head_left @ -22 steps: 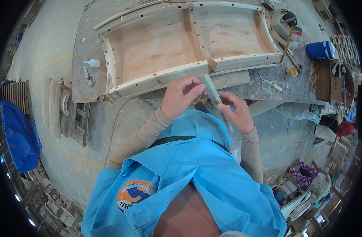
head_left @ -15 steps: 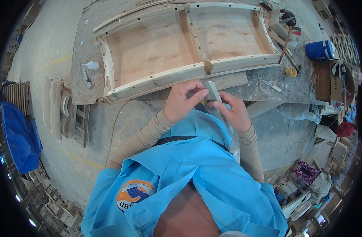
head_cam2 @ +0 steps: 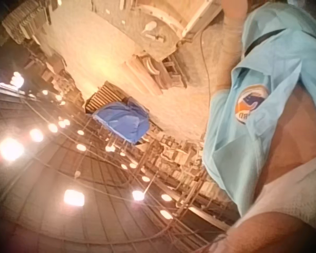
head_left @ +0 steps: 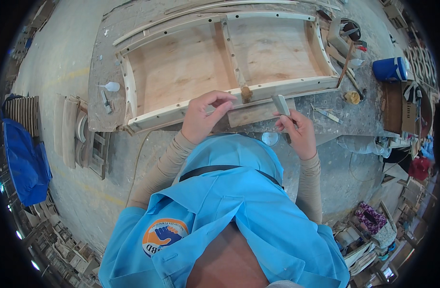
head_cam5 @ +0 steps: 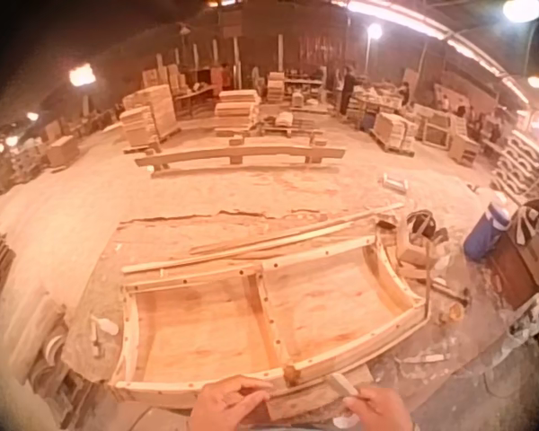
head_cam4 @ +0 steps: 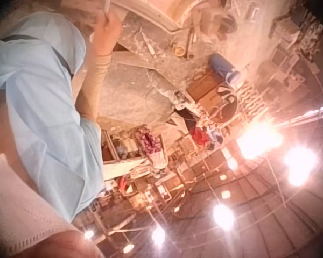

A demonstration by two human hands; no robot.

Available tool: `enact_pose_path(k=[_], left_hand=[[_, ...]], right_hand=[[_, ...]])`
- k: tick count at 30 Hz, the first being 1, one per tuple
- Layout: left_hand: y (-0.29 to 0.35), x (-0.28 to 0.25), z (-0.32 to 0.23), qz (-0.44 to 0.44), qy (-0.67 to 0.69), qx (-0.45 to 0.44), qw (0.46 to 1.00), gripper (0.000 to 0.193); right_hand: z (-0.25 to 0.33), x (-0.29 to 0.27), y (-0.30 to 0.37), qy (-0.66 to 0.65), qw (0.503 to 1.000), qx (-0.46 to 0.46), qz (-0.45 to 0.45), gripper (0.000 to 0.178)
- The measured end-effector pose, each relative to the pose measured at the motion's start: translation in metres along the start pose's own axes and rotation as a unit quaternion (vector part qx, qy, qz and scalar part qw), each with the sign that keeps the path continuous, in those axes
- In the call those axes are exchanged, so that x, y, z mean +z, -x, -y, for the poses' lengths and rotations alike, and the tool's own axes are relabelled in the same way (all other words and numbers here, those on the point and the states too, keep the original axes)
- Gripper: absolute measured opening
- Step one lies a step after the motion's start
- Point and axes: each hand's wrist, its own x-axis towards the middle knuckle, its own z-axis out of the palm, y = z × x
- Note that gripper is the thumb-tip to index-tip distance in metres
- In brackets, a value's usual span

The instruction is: The person applies glue from a white bottle along the edges of a wooden frame and inserts small wooden dowels into pre-drilled holes. They press the dowels into place and continue gluing and inserting dowels along the frame's length.

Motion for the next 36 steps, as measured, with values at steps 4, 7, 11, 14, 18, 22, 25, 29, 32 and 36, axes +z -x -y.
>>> enact_pose_path(k=[4, 7, 11, 14, 18, 22, 25, 29, 32, 36], left_hand=[[-0.015, -0.006, 0.003, -0.022, -0.034, -0.004, 0.999, 0.014], [-0.026, -0.002, 0.002, -0.018, -0.034, -0.004, 0.999, 0.014], [-0.042, 0.007, -0.001, -0.005, -0.046, 0.031, 0.998, 0.013], [-0.052, 0.011, -0.004, 0.0, -0.054, 0.052, 0.997, 0.012], [-0.06, 0.009, -0.004, -0.004, -0.074, 0.062, 0.995, 0.012], [-0.062, 0.003, 0.0, -0.006, -0.081, 0.038, 0.996, 0.012], [-0.061, 0.002, -0.001, -0.011, -0.071, 0.027, 0.997, 0.012], [-0.061, 0.004, 0.003, 0.003, -0.08, 0.037, 0.996, 0.013], [-0.06, 0.009, -0.001, 0.034, -0.07, 0.039, 0.996, 0.018], [-0.052, 0.016, -0.009, 0.109, 0.012, 0.03, 0.994, 0.032]], right_hand=[[-0.005, -0.011, -0.008, -0.001, 1.0, 0.009, -0.014, 0.021], [-0.009, -0.013, -0.014, 0.001, 1.0, 0.02, -0.014, 0.021], [-0.008, -0.011, -0.024, -0.01, 0.999, 0.031, -0.032, 0.018], [-0.007, -0.016, -0.029, -0.008, 0.999, 0.033, -0.041, 0.016], [-0.011, -0.023, -0.035, 0.002, 0.999, 0.023, -0.045, 0.014], [-0.012, -0.024, -0.039, 0.007, 0.999, 0.024, -0.044, 0.013], [-0.009, -0.023, -0.041, 0.015, 0.999, 0.032, -0.034, 0.013], [-0.006, -0.019, -0.04, 0.001, 0.999, 0.026, -0.024, 0.013], [0.001, -0.017, -0.037, -0.014, 0.999, 0.033, 0.003, 0.016], [0.011, -0.013, -0.033, -0.072, 0.991, 0.078, 0.08, 0.02]])
